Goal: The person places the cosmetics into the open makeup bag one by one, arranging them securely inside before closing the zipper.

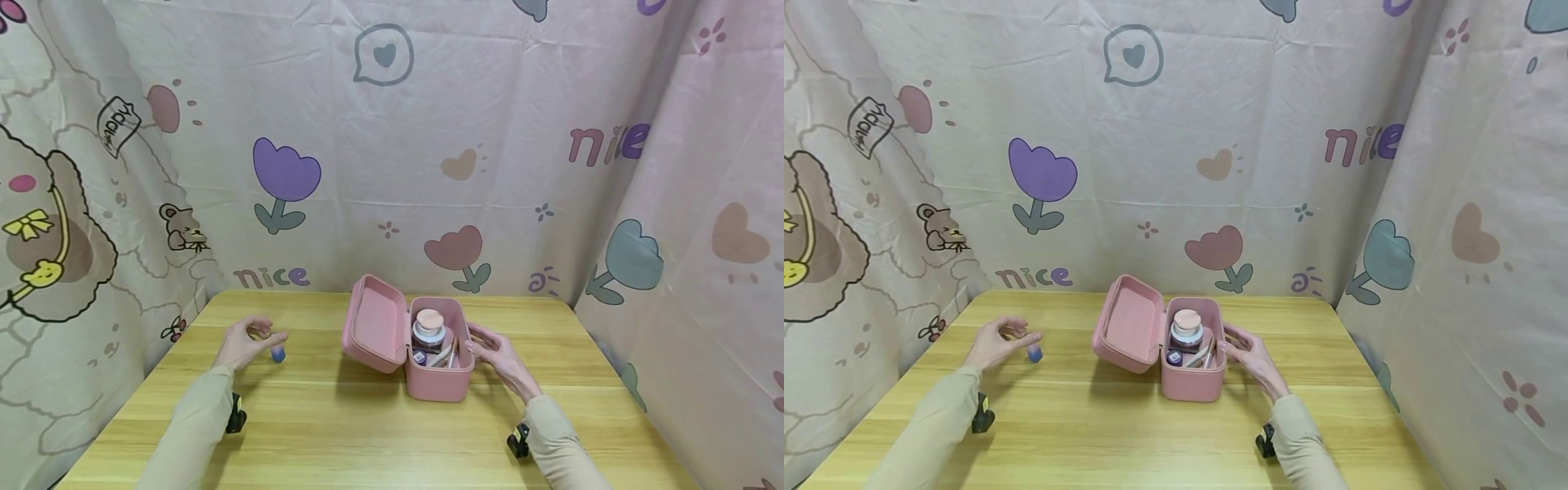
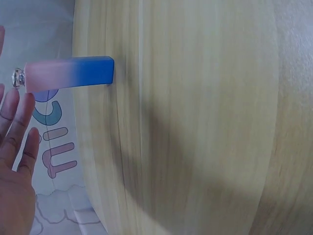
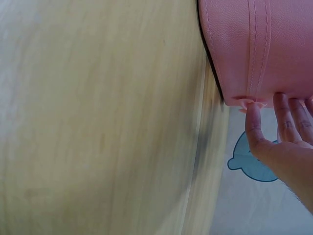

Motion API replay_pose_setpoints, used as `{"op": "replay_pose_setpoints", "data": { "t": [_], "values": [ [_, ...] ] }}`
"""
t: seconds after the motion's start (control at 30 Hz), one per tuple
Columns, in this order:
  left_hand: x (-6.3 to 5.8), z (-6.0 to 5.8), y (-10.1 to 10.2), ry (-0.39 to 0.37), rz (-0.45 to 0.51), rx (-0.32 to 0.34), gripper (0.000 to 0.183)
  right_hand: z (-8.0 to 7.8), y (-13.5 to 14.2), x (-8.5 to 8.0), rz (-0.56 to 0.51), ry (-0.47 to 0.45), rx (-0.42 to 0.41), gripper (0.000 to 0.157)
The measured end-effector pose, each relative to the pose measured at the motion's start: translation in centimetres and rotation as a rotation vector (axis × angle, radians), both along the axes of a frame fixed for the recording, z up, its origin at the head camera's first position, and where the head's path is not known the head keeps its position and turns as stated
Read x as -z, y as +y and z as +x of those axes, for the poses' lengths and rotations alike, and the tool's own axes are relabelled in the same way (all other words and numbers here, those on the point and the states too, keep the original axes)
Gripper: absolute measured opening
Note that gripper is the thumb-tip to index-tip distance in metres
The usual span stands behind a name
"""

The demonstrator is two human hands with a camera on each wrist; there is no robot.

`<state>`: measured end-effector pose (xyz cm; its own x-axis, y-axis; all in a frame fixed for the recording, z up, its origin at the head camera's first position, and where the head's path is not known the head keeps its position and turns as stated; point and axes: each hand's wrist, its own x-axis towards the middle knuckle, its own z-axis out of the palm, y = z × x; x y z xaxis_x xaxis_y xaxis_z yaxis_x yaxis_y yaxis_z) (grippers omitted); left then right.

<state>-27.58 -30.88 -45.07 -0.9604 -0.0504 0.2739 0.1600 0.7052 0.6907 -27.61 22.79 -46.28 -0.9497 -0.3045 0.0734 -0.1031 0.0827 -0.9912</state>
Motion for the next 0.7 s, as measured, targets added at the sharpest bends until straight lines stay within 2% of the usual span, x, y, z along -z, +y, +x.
{"op": "replay_pose_setpoints", "data": {
  "t": [0.37,0.7],
  "values": [
    [0.11,0.34,-0.15,0.011,-0.018,-0.014,0.04,0.13,-0.02,-0.03,0.013,0.005,0.0,0.065],
    [0.49,0.15,-0.42,0.037,-0.038,-0.002,0.033,0.11,-0.03,-0.01,0.008,0.005,0.0,0.065]
  ]
}}
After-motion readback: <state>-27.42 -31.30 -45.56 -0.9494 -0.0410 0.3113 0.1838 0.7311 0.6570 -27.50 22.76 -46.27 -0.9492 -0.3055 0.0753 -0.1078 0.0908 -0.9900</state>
